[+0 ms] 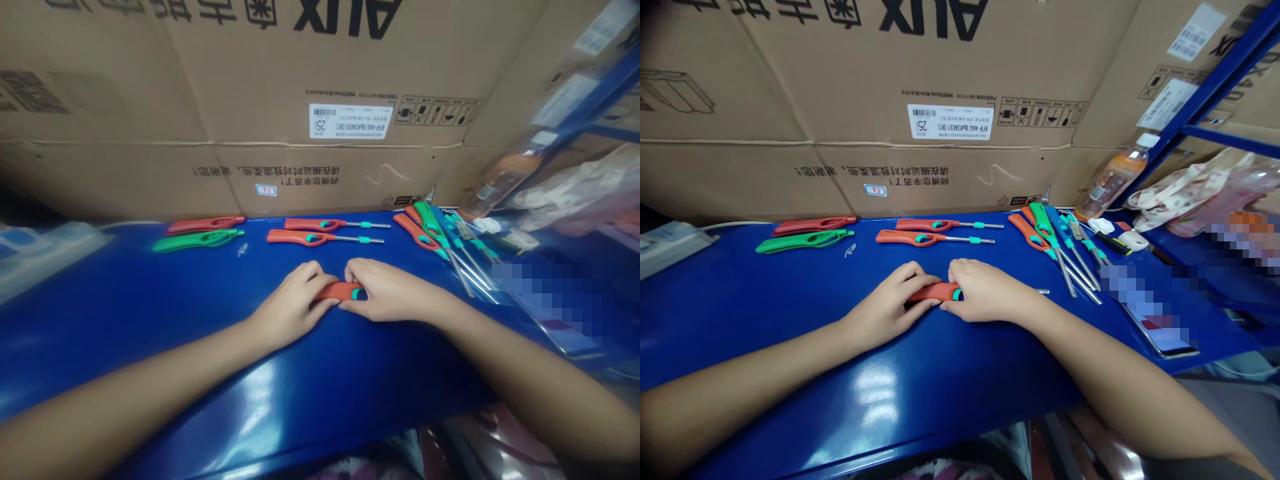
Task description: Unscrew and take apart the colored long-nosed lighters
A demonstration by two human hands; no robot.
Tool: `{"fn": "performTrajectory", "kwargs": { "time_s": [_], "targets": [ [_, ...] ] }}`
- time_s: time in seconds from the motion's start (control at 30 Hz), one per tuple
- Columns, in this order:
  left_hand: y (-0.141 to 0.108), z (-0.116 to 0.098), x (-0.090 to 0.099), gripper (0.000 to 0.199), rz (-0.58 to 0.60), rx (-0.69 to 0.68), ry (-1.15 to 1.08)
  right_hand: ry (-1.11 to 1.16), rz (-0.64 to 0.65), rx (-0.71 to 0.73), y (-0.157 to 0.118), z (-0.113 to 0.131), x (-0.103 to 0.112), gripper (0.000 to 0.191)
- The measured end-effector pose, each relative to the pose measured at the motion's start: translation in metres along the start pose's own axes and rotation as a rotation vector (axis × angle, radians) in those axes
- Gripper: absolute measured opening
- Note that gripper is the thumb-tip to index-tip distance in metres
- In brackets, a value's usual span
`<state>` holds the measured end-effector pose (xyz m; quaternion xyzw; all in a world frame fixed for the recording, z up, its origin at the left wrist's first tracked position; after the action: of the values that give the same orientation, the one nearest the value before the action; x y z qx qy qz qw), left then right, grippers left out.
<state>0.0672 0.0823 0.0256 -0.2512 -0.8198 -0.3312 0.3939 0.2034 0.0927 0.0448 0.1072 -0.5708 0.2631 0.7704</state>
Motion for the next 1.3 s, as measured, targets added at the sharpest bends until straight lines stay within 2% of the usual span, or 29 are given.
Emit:
{"fn": "performTrajectory", "kwargs": {
  "time_s": [0.17, 0.23, 0.37, 0.47, 0.7, 0.87, 1.03, 1.1, 1.2, 1.3],
  "targets": [
    [0.003, 0.003, 0.006, 0.026, 0.019, -0.041, 0.171, -0.062, -0.015, -0.045, -0.004, -0.006, 0.010, 0.036],
    [0.004, 0.000, 0.010, 0.025, 0.061, -0.057, 0.268, -0.078, -0.018, -0.049, -0.004, -0.008, 0.013, 0.035],
    [0.006, -0.004, 0.016, 0.022, 0.171, -0.052, 0.427, -0.066, -0.018, 0.016, 0.000, -0.003, 0.009, 0.034],
    [0.005, -0.001, 0.019, 0.022, 0.185, -0.054, 0.437, -0.068, -0.020, 0.032, 0.001, -0.001, 0.006, 0.033],
    [0.005, 0.018, 0.017, 0.024, 0.080, -0.048, 0.222, 0.044, -0.050, 0.002, 0.004, -0.010, 0.005, 0.033],
    [0.006, 0.025, 0.021, 0.022, -0.060, -0.012, 0.071, 0.205, -0.078, -0.073, 0.010, -0.023, 0.005, 0.035],
    [0.006, 0.028, 0.023, 0.023, -0.131, 0.017, 0.044, 0.369, -0.131, -0.084, 0.013, -0.036, 0.010, 0.043],
    [0.006, 0.028, 0.024, 0.024, -0.151, 0.031, 0.055, 0.398, -0.153, -0.066, 0.014, -0.039, 0.013, 0.039],
    [0.006, 0.028, 0.026, 0.026, -0.169, 0.054, 0.048, 0.399, -0.193, -0.010, 0.016, -0.039, 0.018, 0.020],
    [0.006, 0.029, 0.028, 0.026, -0.170, 0.076, 0.000, 0.409, -0.238, 0.029, 0.017, -0.037, 0.021, 0.020]
  ]
}}
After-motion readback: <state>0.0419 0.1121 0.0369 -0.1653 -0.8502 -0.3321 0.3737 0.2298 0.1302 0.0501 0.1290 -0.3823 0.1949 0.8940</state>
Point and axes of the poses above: each hand's wrist, its own y-axis towards the middle knuckle, its own x-axis out of the back of the hand, z = x × y, the point moved 7 cm from there along y, towards the middle knuckle, and after that the axes turned 2 degrees about -x, right-handed, at the moved point
